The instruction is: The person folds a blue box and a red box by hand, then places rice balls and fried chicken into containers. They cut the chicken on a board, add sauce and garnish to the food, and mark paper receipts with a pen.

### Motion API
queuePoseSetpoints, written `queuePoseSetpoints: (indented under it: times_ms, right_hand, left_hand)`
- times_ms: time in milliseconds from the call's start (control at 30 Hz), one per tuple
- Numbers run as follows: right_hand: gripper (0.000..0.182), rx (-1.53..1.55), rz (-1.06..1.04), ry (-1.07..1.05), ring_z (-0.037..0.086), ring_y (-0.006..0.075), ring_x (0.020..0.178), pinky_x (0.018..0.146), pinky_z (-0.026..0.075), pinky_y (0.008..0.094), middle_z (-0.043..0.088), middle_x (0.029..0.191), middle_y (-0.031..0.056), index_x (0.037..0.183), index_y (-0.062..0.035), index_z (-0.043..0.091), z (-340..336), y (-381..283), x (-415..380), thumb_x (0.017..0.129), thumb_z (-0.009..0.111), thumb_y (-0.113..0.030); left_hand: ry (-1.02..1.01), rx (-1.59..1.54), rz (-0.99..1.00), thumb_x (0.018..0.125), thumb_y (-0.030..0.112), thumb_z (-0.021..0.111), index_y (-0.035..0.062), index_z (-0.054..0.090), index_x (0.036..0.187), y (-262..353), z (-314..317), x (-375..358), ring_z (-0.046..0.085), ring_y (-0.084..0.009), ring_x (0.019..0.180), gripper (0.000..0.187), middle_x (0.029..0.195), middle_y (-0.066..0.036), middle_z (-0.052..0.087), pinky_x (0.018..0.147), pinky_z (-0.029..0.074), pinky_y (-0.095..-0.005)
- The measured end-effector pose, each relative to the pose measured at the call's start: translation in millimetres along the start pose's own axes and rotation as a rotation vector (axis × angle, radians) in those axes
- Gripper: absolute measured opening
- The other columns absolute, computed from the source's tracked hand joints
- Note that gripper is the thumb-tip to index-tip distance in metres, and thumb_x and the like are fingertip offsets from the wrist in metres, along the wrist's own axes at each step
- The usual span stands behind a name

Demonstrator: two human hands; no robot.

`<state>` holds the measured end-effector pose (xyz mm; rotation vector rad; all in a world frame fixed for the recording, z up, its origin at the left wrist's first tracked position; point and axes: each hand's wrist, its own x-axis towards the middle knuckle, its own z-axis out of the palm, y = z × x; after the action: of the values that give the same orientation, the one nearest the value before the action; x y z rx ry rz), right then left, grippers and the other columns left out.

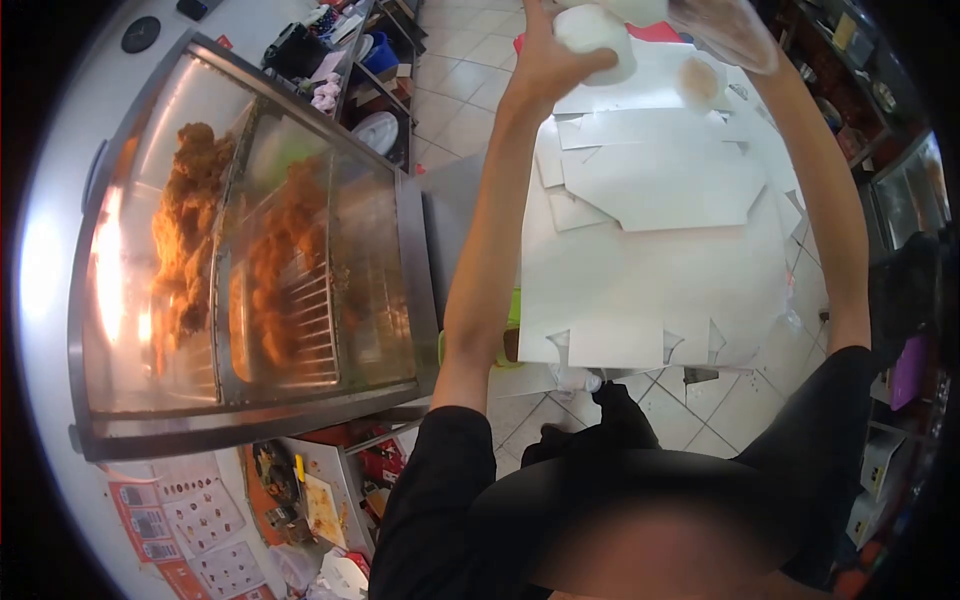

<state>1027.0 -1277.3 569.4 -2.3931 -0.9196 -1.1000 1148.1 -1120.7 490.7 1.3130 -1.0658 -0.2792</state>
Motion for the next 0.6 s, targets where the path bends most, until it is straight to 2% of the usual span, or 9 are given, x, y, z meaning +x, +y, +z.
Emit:
queuePoseSetpoints:
  times_ms: [33, 133, 200, 233, 300, 333, 433, 533, 600]
  right_hand:
    - [0.046, 0.641, 0.393, 0.153, 0.062, 0.0256, 0.101, 0.091, 0.048, 0.0333, 0.058, 0.119, 0.0115, 0.128, -0.0018, 0.050, -5.8, -33.0, 17.5, 0.088, 0.062, -0.020]
    - [0.048, 0.416, 0.327, 0.074, 0.060, 0.0264, 0.103, 0.091, 0.048, 0.0355, 0.057, 0.121, 0.0126, 0.129, -0.0029, 0.048, -6.9, -102.0, 12.5, 0.088, 0.060, -0.024]
    - [0.050, 0.410, 0.352, 0.054, 0.059, 0.0270, 0.105, 0.091, 0.048, 0.0369, 0.056, 0.122, 0.0133, 0.130, -0.0036, 0.047, -1.5, -148.8, 0.0, 0.088, 0.058, -0.027]
    - [0.051, 0.451, 0.378, 0.050, 0.058, 0.0273, 0.105, 0.091, 0.048, 0.0377, 0.056, 0.122, 0.0137, 0.131, -0.0040, 0.047, 6.1, -175.4, -7.8, 0.087, 0.058, -0.029]
    - [0.053, 0.592, 0.419, 0.044, 0.057, 0.0278, 0.107, 0.091, 0.048, 0.0391, 0.055, 0.123, 0.0144, 0.132, -0.0047, 0.046, 34.5, -229.6, -22.7, 0.087, 0.056, -0.032]
    - [0.054, 0.698, 0.444, 0.036, 0.057, 0.0281, 0.108, 0.091, 0.048, 0.0398, 0.054, 0.124, 0.0148, 0.132, -0.0051, 0.045, 56.8, -255.8, -28.6, 0.087, 0.056, -0.033]
    - [0.057, 1.153, 0.546, 0.007, 0.055, 0.0290, 0.110, 0.091, 0.048, 0.0420, 0.053, 0.125, 0.0159, 0.134, -0.0062, 0.044, 144.7, -338.5, -49.5, 0.087, 0.053, -0.037]
    - [0.060, 1.768, 0.771, -0.127, 0.053, 0.0298, 0.112, 0.091, 0.048, 0.0442, 0.052, 0.127, 0.0170, 0.135, -0.0072, 0.042, 239.6, -436.5, -79.9, 0.087, 0.051, -0.042]
    - [0.062, 2.165, 0.922, -0.306, 0.052, 0.0304, 0.114, 0.091, 0.048, 0.0456, 0.051, 0.128, 0.0177, 0.136, -0.0080, 0.041, 289.4, -511.8, -95.6, 0.087, 0.050, -0.044]
  left_hand:
    - [0.006, 0.026, 0.083, 0.075, 0.027, 0.075, 0.0143, 0.017, 0.147, 28.9, 2.6, -17.4, 0.048, -0.0390, 0.117, 0.094, 0.135, -0.013, 0.046, 0.114, 0.023, -0.0451]
    - [0.014, 0.160, 0.060, 0.077, 0.027, 0.073, 0.0055, 0.033, 0.137, 93.0, -1.1, -85.1, 0.051, -0.0368, 0.109, 0.075, 0.124, -0.016, 0.053, 0.106, 0.034, -0.0453]
    - [-0.004, -0.066, 0.204, 0.056, 0.012, 0.079, -0.0008, 0.027, 0.140, 108.1, -15.7, -141.9, 0.053, -0.0244, 0.109, 0.100, 0.123, -0.016, 0.047, 0.090, 0.048, -0.0308]
    - [-0.018, 0.093, 0.204, 0.053, 0.013, 0.080, 0.0005, 0.017, 0.143, 136.4, -14.9, -186.9, 0.053, -0.0272, 0.108, 0.110, 0.123, -0.017, 0.047, 0.092, 0.047, -0.0334]
    - [-0.088, 0.120, 0.070, 0.054, 0.009, 0.076, 0.0001, 0.023, 0.142, 140.3, -17.3, -270.1, 0.047, -0.0255, 0.115, 0.103, 0.134, -0.014, 0.036, 0.094, 0.044, -0.0361]
    - [-0.028, 0.128, 0.082, 0.053, 0.014, 0.079, -0.0025, 0.012, 0.145, 153.6, -11.8, -316.9, 0.051, -0.0282, 0.111, 0.115, 0.123, -0.016, 0.049, 0.100, 0.040, -0.0366]
    - [0.177, 0.159, 0.224, 0.053, 0.012, 0.077, -0.0009, 0.012, 0.146, 171.7, -2.1, -466.9, 0.049, -0.0272, 0.114, 0.114, 0.120, -0.014, 0.051, 0.102, 0.037, -0.0357]
    - [0.189, -0.273, 0.000, 0.054, 0.013, 0.078, -0.0004, 0.014, 0.146, 208.0, 5.5, -624.0, 0.044, -0.0253, 0.121, 0.112, 0.127, -0.014, 0.047, 0.104, 0.034, -0.0361]
    - [0.328, -0.392, 0.048, 0.055, 0.011, 0.077, 0.0053, 0.016, 0.149, 240.6, 6.6, -713.8, 0.027, -0.0244, 0.136, 0.112, 0.145, -0.013, 0.029, 0.112, 0.023, -0.0384]
